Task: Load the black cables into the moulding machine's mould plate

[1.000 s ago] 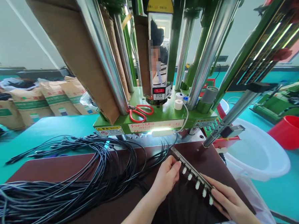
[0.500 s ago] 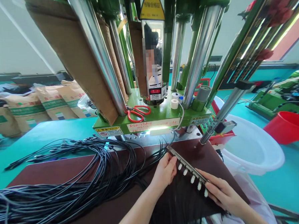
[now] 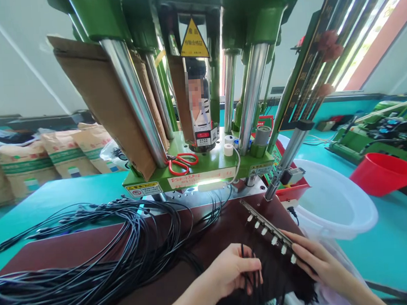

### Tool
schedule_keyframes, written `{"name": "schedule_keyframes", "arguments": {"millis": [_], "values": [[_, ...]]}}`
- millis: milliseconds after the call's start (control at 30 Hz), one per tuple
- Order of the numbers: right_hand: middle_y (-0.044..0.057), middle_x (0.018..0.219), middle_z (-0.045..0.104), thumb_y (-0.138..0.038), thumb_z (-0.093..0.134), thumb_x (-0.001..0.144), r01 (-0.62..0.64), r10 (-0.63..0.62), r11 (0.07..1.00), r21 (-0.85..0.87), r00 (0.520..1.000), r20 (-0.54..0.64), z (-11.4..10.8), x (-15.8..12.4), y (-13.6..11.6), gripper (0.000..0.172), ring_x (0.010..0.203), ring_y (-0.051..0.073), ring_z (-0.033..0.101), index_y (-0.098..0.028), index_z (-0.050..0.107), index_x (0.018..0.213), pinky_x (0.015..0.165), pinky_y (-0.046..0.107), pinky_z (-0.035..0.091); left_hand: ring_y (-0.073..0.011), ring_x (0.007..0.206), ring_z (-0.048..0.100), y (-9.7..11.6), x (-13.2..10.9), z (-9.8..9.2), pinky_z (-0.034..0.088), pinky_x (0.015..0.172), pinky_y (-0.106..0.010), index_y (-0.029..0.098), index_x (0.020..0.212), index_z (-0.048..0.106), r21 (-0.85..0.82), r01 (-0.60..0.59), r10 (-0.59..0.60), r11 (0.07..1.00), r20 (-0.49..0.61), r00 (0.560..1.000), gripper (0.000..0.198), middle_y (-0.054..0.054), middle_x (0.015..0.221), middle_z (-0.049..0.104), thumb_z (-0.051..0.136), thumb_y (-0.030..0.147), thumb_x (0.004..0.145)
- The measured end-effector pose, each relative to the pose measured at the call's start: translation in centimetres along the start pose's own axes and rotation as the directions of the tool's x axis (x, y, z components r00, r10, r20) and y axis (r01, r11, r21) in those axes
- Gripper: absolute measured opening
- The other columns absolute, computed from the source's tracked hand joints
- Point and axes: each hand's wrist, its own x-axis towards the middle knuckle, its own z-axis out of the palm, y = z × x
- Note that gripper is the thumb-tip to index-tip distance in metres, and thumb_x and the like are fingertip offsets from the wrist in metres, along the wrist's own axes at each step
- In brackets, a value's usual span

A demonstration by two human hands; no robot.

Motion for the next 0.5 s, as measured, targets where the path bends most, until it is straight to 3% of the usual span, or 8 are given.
{"name": "schedule_keyframes", "arguments": {"millis": [67, 167, 233, 300, 367, 400, 467, 500], "values": [[0.007, 0.109, 0.052, -0.06, 0.053, 0.08, -0.028, 0.027, 0.999, -0.039, 0.999, -0.031, -0.1, 0.0, 0.3, 0.065, 0.068, 0.003, 0.038, -0.026, 0.044, 0.134, 0.052, 0.007, 0.03, -0.0098, 0.042, 0.045, 0.4, 0.3, 0.4, 0.034, 0.035, -0.018, 0.008, 0.082, 0.041, 0.115, -0.026, 0.03, 0.993, -0.03, 0.999, 0.044, -0.009, 0.065, 0.056, 0.064, 0.032, 0.053], [0.009, 0.096, 0.051, -0.071, 0.051, 0.074, -0.065, 0.059, 0.993, -0.1, 0.997, -0.059, 0.1, 0.0, 0.0, 0.086, 0.056, 0.002, 0.027, -0.017, 0.034, 0.14, 0.043, 0.012, 0.015, -0.0099, 0.043, 0.045, 1.0, 0.5, 0.8, 0.032, 0.033, -0.017, 0.01, 0.082, 0.041, 0.298, -0.008, 0.04, 0.955, -0.103, 0.994, 0.033, -0.005, 0.062, 0.054, 0.055, 0.024, 0.056], [0.009, 0.092, 0.05, -0.073, 0.051, 0.072, -0.051, 0.046, 0.994, -0.101, 0.998, -0.051, 0.4, -0.1, -0.7, 0.092, 0.057, 0.003, 0.029, -0.012, 0.031, 0.139, 0.044, 0.014, 0.016, -0.0104, 0.043, 0.046, 1.4, 0.7, 1.0, 0.032, 0.033, -0.017, 0.011, 0.076, 0.043, 0.374, 0.022, 0.015, 0.927, -0.095, 0.995, 0.023, -0.005, 0.059, 0.052, 0.052, 0.021, 0.058], [0.004, 0.073, 0.047, -0.07, 0.048, 0.076, 0.0, 0.001, 0.983, -0.185, 1.0, 0.001, 0.6, 0.0, -1.3, 0.09, 0.052, 0.004, 0.026, -0.006, 0.029, 0.137, 0.044, 0.017, 0.016, -0.0107, 0.043, 0.047, 2.0, 0.9, 0.9, 0.033, 0.034, -0.018, 0.01, 0.067, 0.045, 0.459, 0.068, -0.046, 0.886, -0.059, 0.997, 0.014, -0.007, 0.058, 0.052, 0.052, 0.021, 0.061], [0.004, 0.072, 0.048, -0.062, 0.046, 0.082, 0.101, -0.088, 0.944, -0.316, 0.995, 0.055, 0.5, 0.3, -1.6, 0.08, 0.056, 0.008, 0.035, -0.005, 0.029, 0.134, 0.05, 0.021, 0.029, -0.0117, 0.041, 0.047, 2.8, 0.8, 0.6, 0.034, 0.035, -0.02, 0.01, 0.06, 0.044, 0.639, 0.141, -0.079, 0.757, -0.124, 0.989, 0.022, -0.009, 0.06, 0.054, 0.051, 0.03, 0.067], [0.006, 0.081, 0.052, -0.059, 0.045, 0.084, 0.139, -0.118, 0.918, -0.372, 0.99, 0.079, 0.2, 0.5, -1.5, 0.074, 0.064, 0.011, 0.042, -0.005, 0.028, 0.133, 0.059, 0.024, 0.036, -0.012, 0.041, 0.047, 3.3, 0.6, 0.3, 0.035, 0.037, -0.021, 0.011, 0.058, 0.044, 0.748, 0.175, -0.045, 0.64, -0.191, 0.981, 0.031, -0.009, 0.058, 0.054, 0.049, 0.038, 0.072], [0.011, 0.106, 0.052, -0.052, 0.038, 0.088, 0.16, -0.133, 0.844, -0.513, 0.987, 0.089, -0.5, 0.9, -0.9, 0.059, 0.091, 0.016, 0.049, -0.008, 0.029, 0.127, 0.082, 0.028, 0.039, -0.0119, 0.04, 0.046, 4.3, 0.1, -0.4, 0.034, 0.04, -0.021, 0.011, 0.061, 0.046, 0.884, 0.21, 0.107, 0.417, -0.277, 0.955, 0.044, -0.01, 0.056, 0.054, 0.041, 0.051, 0.079], [0.012, 0.108, 0.051, -0.049, 0.032, 0.091, 0.165, -0.144, 0.76, -0.629, 0.986, 0.085, -0.9, 1.1, -0.5, 0.053, 0.098, 0.017, 0.049, -0.008, 0.029, 0.126, 0.087, 0.031, 0.038, -0.0114, 0.041, 0.046, 4.8, -0.2, -0.8, 0.032, 0.042, -0.02, 0.011, 0.065, 0.047, 0.908, 0.19, 0.191, 0.375, -0.276, 0.942, 0.047, -0.009, 0.057, 0.055, 0.038, 0.054, 0.081]]}}
